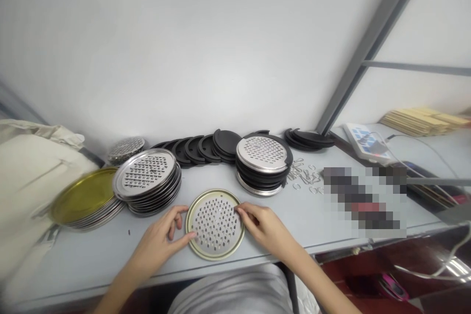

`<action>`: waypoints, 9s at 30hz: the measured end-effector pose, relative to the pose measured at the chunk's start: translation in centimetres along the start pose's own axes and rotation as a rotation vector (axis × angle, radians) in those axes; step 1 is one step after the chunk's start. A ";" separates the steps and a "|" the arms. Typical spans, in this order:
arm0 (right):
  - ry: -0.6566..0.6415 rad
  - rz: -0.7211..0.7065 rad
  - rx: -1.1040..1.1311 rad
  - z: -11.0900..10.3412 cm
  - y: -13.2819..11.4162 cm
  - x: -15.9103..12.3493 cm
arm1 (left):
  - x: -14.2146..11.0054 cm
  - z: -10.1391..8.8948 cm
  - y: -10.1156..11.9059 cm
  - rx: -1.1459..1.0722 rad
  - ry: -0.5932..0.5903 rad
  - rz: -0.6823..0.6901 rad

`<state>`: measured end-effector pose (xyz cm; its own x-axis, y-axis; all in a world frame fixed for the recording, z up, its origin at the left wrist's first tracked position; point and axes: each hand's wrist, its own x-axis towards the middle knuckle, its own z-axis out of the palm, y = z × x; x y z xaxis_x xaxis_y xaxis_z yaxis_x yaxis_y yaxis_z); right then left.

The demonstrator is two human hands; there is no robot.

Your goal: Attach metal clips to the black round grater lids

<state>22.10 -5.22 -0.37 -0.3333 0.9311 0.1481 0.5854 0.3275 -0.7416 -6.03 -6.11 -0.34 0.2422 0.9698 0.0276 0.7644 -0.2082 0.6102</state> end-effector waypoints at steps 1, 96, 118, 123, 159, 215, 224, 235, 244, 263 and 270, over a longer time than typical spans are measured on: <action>-0.004 -0.011 -0.008 0.0 0.0 0.0 | 0.0 0.0 0.0 0.000 -0.004 -0.001; 0.048 0.021 -0.006 0.9 -0.9 4.0 | 0.6 4.4 3.1 0.053 0.020 0.103; 0.205 -0.054 -0.182 2.9 -1.2 1.5 | 1.2 1.4 1.5 -0.105 0.101 0.080; 0.195 -0.011 -0.184 4.0 -1.4 0.7 | 1.2 3.6 2.2 -0.024 0.143 0.110; 0.151 -0.073 -0.185 4.0 -1.1 1.3 | 1.6 3.9 2.4 0.061 0.184 0.150; 0.219 -0.051 0.021 4.1 -0.8 3.3 | 5.0 3.6 4.1 -0.022 0.104 0.035; 0.198 -0.106 -0.070 4.2 -0.9 3.3 | 4.6 5.0 4.8 0.178 0.203 0.106; 0.176 -0.141 -0.086 4.0 -1.6 3.2 | 4.4 5.1 5.0 0.198 0.202 0.104; 0.155 -0.145 -0.094 4.1 -1.6 3.2 | 4.2 5.0 5.2 0.168 0.216 0.103; 0.244 -0.116 -0.036 3.6 -1.9 3.1 | 3.9 4.9 5.2 0.046 0.258 0.154; 0.270 -0.116 -0.108 3.8 -1.6 3.0 | 3.9 4.8 5.3 0.037 0.251 0.177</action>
<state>17.37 -3.59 -1.18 -0.2022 0.8908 0.4069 0.6348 0.4356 -0.6382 1.87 -4.08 -0.82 0.2212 0.9182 0.3285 0.7457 -0.3764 0.5497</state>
